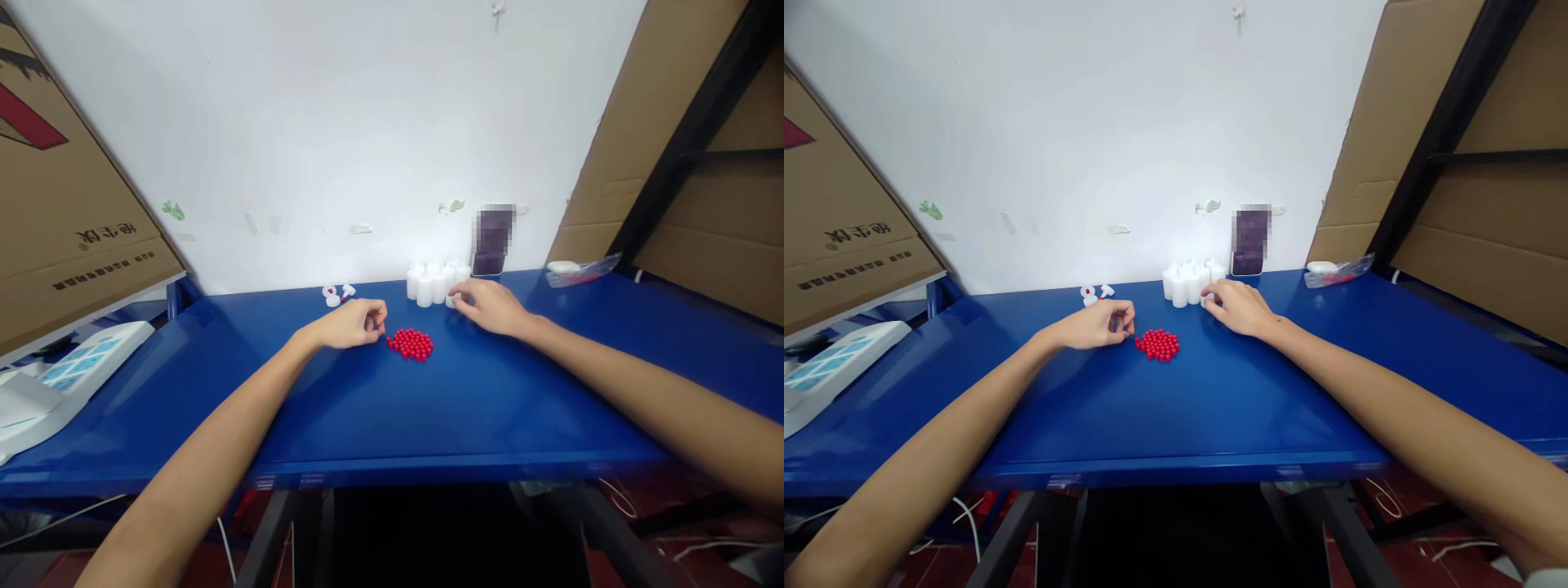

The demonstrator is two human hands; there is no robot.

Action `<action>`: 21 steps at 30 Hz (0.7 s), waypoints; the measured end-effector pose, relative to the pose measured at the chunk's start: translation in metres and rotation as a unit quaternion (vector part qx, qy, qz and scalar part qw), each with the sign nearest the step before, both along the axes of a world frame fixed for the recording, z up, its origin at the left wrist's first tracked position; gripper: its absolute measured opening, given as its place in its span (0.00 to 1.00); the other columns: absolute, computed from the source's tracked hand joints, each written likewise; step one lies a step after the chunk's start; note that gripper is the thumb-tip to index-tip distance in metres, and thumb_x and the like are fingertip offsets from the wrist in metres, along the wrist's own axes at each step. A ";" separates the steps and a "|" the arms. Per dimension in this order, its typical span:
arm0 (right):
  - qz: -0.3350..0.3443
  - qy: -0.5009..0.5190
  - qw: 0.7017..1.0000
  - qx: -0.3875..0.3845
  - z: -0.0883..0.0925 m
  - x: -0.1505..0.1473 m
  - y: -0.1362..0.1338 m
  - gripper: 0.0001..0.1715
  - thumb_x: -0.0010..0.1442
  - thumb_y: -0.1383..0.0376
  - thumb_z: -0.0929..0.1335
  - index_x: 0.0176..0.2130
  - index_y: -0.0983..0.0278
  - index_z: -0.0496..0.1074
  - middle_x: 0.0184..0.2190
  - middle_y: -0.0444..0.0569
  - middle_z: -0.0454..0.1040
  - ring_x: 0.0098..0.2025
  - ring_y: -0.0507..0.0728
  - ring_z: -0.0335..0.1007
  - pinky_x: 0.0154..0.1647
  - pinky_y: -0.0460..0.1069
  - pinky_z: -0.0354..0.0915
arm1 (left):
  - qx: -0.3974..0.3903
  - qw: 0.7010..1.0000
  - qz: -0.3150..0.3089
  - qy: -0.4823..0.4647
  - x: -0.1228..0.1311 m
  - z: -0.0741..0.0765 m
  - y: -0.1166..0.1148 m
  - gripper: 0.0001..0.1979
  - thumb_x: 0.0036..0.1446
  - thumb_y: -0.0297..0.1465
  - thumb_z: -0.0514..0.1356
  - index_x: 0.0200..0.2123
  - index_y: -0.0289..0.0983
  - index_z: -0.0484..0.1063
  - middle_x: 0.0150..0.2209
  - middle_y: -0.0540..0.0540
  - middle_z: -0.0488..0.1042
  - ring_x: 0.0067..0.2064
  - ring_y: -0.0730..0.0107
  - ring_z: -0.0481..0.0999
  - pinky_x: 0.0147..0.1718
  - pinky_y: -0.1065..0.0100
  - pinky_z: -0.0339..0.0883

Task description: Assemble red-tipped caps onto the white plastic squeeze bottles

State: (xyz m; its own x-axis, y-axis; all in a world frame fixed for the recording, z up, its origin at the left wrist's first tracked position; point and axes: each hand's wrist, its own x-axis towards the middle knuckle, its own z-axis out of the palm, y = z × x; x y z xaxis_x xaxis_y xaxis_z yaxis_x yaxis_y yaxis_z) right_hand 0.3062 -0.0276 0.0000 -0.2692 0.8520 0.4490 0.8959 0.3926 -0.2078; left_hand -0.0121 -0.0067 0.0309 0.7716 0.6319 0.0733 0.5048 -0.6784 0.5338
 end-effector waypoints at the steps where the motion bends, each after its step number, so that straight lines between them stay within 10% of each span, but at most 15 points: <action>1: 0.000 -0.017 1.000 -0.008 0.002 0.000 -0.001 0.18 0.64 0.61 0.63 0.47 0.61 0.79 0.38 0.51 0.79 0.37 0.59 0.74 0.36 0.52 0.62 | 0.029 0.999 0.022 0.001 -0.005 0.002 0.004 0.07 0.47 0.26 0.58 0.33 0.38 0.64 0.36 0.46 0.77 0.32 0.72 0.72 0.33 0.68 0.65; 6: -0.017 -0.043 0.999 -0.007 0.002 0.005 0.002 0.19 0.63 0.61 0.63 0.47 0.61 0.79 0.38 0.52 0.80 0.39 0.60 0.75 0.36 0.52 0.63 | 0.256 0.941 0.220 0.002 -0.046 -0.004 0.034 0.15 0.54 0.30 0.56 0.46 0.37 0.71 0.45 0.40 0.72 0.45 0.57 0.74 0.49 0.57 0.67; 11: -0.026 -0.047 0.999 0.000 0.003 0.011 0.003 0.19 0.64 0.60 0.63 0.47 0.62 0.79 0.40 0.53 0.80 0.39 0.61 0.75 0.35 0.52 0.62 | 0.257 0.898 0.356 0.000 -0.066 -0.030 0.062 0.28 0.60 0.37 0.56 0.63 0.39 0.64 0.65 0.34 0.58 0.65 0.42 0.62 0.62 0.48 0.60; 16: 0.043 -0.045 0.997 0.035 0.011 0.002 -0.006 0.16 0.65 0.62 0.62 0.42 0.61 0.78 0.38 0.50 0.81 0.38 0.59 0.75 0.36 0.51 0.61 | 0.154 0.923 0.347 0.063 -0.058 -0.037 0.078 0.41 0.61 0.48 0.56 0.72 0.41 0.47 0.72 0.31 0.42 0.72 0.36 0.49 0.64 0.42 0.54; 21: 0.088 -0.075 0.993 0.005 0.011 -0.012 -0.014 0.14 0.65 0.64 0.62 0.38 0.61 0.76 0.33 0.49 0.80 0.32 0.56 0.73 0.33 0.49 0.56 | 0.172 0.930 0.290 0.147 -0.052 -0.033 0.088 0.35 0.62 0.50 0.53 0.68 0.41 0.57 0.70 0.31 0.51 0.69 0.38 0.57 0.62 0.46 0.58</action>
